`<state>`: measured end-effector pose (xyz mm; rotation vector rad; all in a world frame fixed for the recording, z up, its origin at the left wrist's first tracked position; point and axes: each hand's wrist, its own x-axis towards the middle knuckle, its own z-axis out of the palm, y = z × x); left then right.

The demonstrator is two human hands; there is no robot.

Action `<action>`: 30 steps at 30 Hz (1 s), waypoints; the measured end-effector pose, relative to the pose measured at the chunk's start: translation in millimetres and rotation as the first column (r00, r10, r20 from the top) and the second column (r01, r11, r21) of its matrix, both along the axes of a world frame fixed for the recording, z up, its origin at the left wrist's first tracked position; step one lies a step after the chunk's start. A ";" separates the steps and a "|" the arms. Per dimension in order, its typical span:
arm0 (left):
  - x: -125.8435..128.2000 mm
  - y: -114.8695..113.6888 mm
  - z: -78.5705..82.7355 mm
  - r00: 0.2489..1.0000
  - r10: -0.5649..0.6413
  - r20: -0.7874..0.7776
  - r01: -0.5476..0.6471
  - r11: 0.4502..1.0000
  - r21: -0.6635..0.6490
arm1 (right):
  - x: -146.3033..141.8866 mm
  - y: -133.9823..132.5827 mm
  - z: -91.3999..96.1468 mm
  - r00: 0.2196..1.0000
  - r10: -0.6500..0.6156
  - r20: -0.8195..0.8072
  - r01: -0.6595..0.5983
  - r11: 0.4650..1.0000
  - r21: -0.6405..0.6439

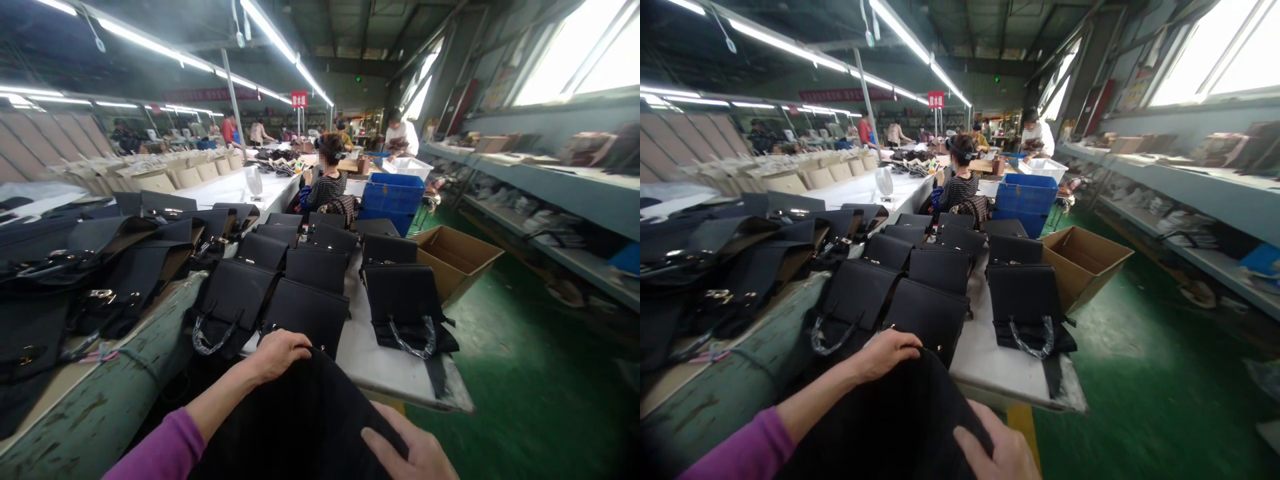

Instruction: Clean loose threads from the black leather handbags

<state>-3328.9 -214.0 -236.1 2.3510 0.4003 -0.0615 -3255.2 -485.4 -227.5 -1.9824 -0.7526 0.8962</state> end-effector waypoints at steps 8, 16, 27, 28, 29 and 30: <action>-26.8 34.0 36.6 0.947 -0.275 -0.169 0.193 0.902 -0.385 | 21.4 -4.0 1.2 0.915 0.010 -0.403 0.062 0.984 0.166; -38.1 40.6 5.8 0.920 -0.319 -0.229 0.149 0.824 -0.547 | 24.7 8.8 -32.9 0.824 -0.054 -0.563 0.156 0.979 0.134; -35.6 52.4 0.2 0.922 -0.303 -0.243 0.123 0.820 -0.559 | 29.1 21.3 -31.8 0.780 -0.028 -0.625 0.099 0.992 0.079; -35.5 52.7 -0.1 0.922 -0.306 -0.238 0.133 0.826 -0.548 | 29.0 22.0 -30.5 0.775 -0.029 -0.632 0.101 0.992 0.079; -35.4 53.1 0.1 0.920 -0.316 -0.230 0.151 0.830 -0.537 | 28.8 22.6 -28.7 0.769 -0.033 -0.639 0.106 0.991 0.077; -35.3 53.4 0.8 0.919 -0.328 -0.219 0.171 0.832 -0.527 | 28.4 23.3 -26.7 0.764 -0.039 -0.644 0.110 0.991 0.070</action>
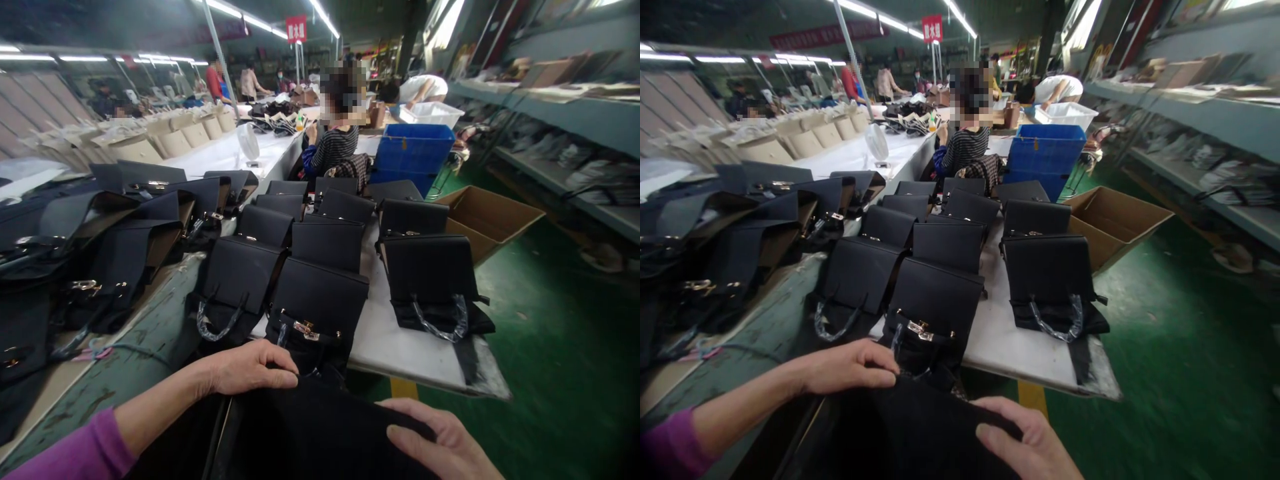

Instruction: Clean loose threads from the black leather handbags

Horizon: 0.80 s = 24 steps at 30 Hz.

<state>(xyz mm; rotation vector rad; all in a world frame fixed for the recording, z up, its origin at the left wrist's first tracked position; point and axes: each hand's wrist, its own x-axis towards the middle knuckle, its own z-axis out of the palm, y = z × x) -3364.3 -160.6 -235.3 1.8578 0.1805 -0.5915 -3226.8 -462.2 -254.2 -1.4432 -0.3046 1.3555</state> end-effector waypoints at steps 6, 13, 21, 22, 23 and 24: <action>0.7 -2.0 7.3 0.994 -0.085 0.066 0.077 0.991 0.113 | -2.3 2.8 9.7 0.999 0.005 0.049 -0.004 0.999 -0.034; 8.2 -14.4 14.0 0.996 -0.082 0.021 0.075 0.973 0.220 | -4.7 3.6 9.8 0.950 0.008 0.313 0.023 0.995 -0.094; 21.5 -28.4 9.3 0.986 -0.167 0.030 0.154 0.956 0.251 | -13.6 5.2 10.0 0.885 -0.042 0.463 0.079 0.995 -0.062; 22.6 -30.2 8.7 0.986 -0.165 0.032 0.154 0.962 0.228 | -13.9 5.2 10.1 0.884 -0.047 0.465 0.083 0.995 -0.056; 24.1 -32.3 8.5 0.985 -0.167 0.034 0.157 0.967 0.199 | -14.0 5.4 10.2 0.883 -0.053 0.466 0.084 0.995 -0.047; 25.8 -34.9 8.7 0.985 -0.171 0.038 0.162 0.973 0.167 | -14.2 5.8 10.0 0.882 -0.057 0.467 0.084 0.996 -0.037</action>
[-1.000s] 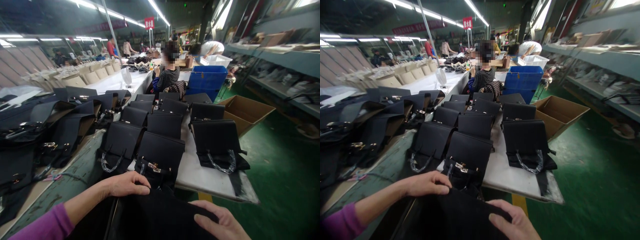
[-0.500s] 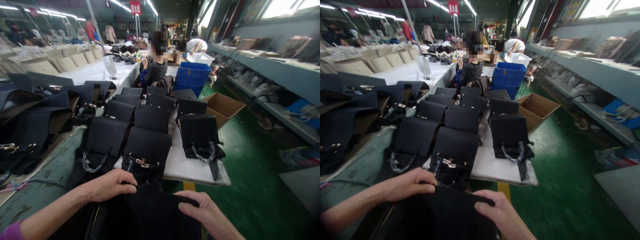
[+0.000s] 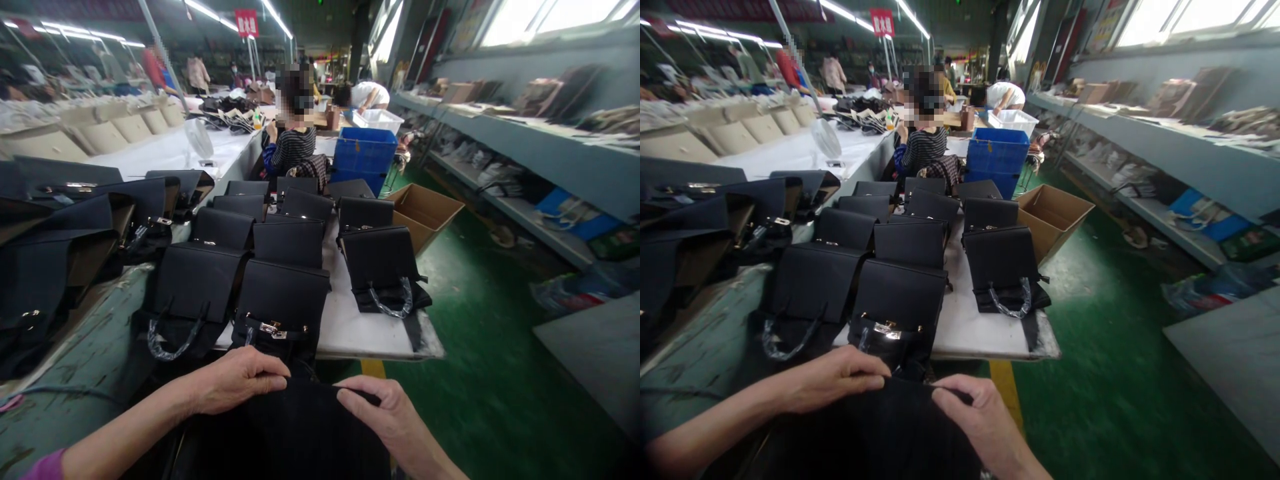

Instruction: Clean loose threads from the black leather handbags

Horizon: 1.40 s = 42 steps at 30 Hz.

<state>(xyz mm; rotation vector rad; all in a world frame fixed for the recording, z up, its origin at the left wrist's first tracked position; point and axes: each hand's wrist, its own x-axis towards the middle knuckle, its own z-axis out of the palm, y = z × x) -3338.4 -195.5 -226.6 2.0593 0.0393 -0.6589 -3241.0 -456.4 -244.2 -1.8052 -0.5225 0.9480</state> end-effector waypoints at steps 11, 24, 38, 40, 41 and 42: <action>39.4 -44.8 13.9 0.991 -0.121 0.053 0.123 0.991 -0.045 | -1.8 -1.6 -3.5 0.999 0.016 0.039 -0.016 1.000 -0.010; 23.9 25.5 3.8 0.994 -0.087 -0.068 0.079 0.990 -0.116 | 7.4 -4.6 -6.4 0.999 0.029 -0.037 -0.029 1.000 0.001; -7.3 34.3 -12.3 0.989 0.119 -0.090 -0.132 0.978 -0.159 | 34.2 0.8 14.8 0.862 0.226 -0.454 -0.226 0.973 0.054; -8.7 33.1 -10.2 0.992 0.108 -0.069 -0.117 0.983 -0.140 | 39.7 7.0 15.7 0.834 0.283 -0.473 -0.292 0.955 0.056; -9.4 32.6 -8.9 0.993 0.104 -0.057 -0.110 0.986 -0.124 | 42.0 11.4 15.5 0.821 0.308 -0.481 -0.320 0.946 0.060; -10.0 32.2 -7.5 0.994 0.103 -0.046 -0.107 0.988 -0.109 | 43.8 16.9 15.0 0.802 0.331 -0.496 -0.347 0.936 0.064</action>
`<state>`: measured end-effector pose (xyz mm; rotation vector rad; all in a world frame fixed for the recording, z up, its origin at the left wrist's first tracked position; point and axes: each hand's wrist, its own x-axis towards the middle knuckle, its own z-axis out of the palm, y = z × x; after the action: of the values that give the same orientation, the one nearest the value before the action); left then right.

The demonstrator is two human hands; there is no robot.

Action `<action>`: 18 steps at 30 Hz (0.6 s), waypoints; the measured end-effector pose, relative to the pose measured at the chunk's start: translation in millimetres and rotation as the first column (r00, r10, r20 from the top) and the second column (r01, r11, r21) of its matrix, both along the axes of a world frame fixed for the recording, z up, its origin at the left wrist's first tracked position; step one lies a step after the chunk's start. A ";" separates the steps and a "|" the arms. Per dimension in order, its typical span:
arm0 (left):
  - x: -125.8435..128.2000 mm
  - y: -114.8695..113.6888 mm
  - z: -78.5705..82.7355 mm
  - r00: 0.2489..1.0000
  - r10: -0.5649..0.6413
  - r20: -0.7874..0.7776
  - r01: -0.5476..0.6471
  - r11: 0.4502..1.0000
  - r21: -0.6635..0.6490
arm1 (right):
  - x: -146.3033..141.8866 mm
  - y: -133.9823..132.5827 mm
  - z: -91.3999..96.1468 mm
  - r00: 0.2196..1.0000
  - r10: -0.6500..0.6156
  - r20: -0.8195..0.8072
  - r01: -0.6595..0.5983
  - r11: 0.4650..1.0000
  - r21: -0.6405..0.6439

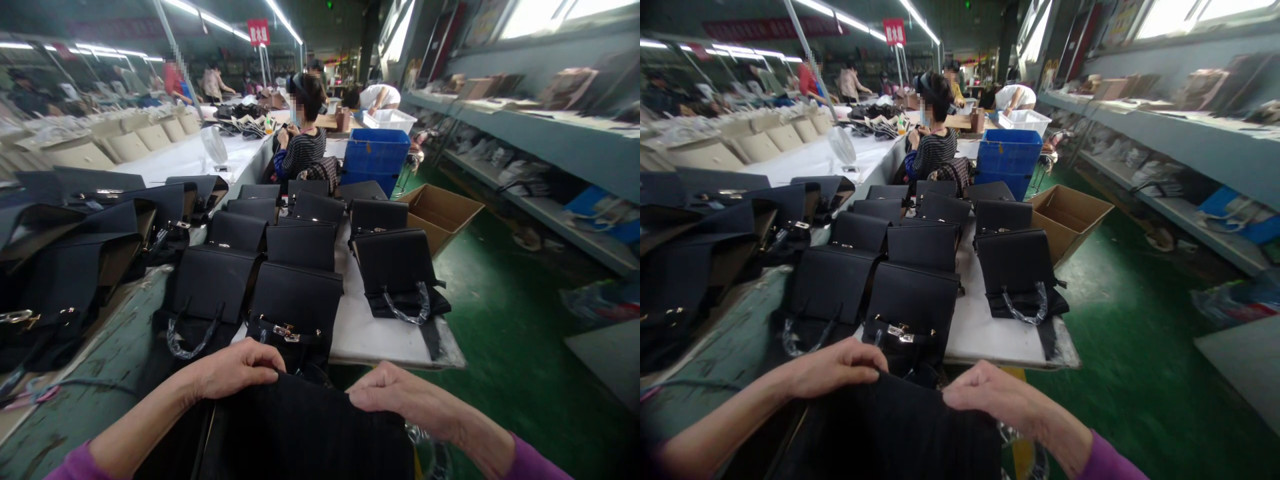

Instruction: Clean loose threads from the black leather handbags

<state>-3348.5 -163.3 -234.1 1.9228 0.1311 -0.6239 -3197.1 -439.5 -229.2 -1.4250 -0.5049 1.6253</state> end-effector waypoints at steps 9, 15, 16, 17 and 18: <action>-9.1 -0.3 -2.2 0.996 0.088 0.011 -0.087 0.993 -0.080 | -8.1 69.2 -5.0 0.975 0.192 0.111 -0.194 0.981 0.014; -10.3 -1.4 -8.2 0.995 0.094 0.025 -0.092 0.992 -0.085 | -27.7 101.3 -7.1 0.902 0.307 0.305 -0.318 0.948 -0.013; -10.9 -1.1 -7.9 0.995 0.091 0.036 -0.088 0.994 -0.071 | -30.0 103.2 -8.8 0.884 0.311 0.348 -0.323 0.946 -0.025; -11.8 -0.8 -7.4 0.995 0.089 0.042 -0.086 0.994 -0.061 | -31.4 103.7 -10.7 0.873 0.315 0.372 -0.325 0.945 -0.036; -13.0 -0.4 -6.5 0.995 0.088 0.039 -0.085 0.995 -0.057 | -31.9 102.7 -12.6 0.877 0.311 0.367 -0.320 0.947 -0.039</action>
<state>-3361.4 -163.7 -240.7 1.8658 0.1681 -0.5240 -3229.0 -336.8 -241.8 -1.7091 -1.0176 1.5922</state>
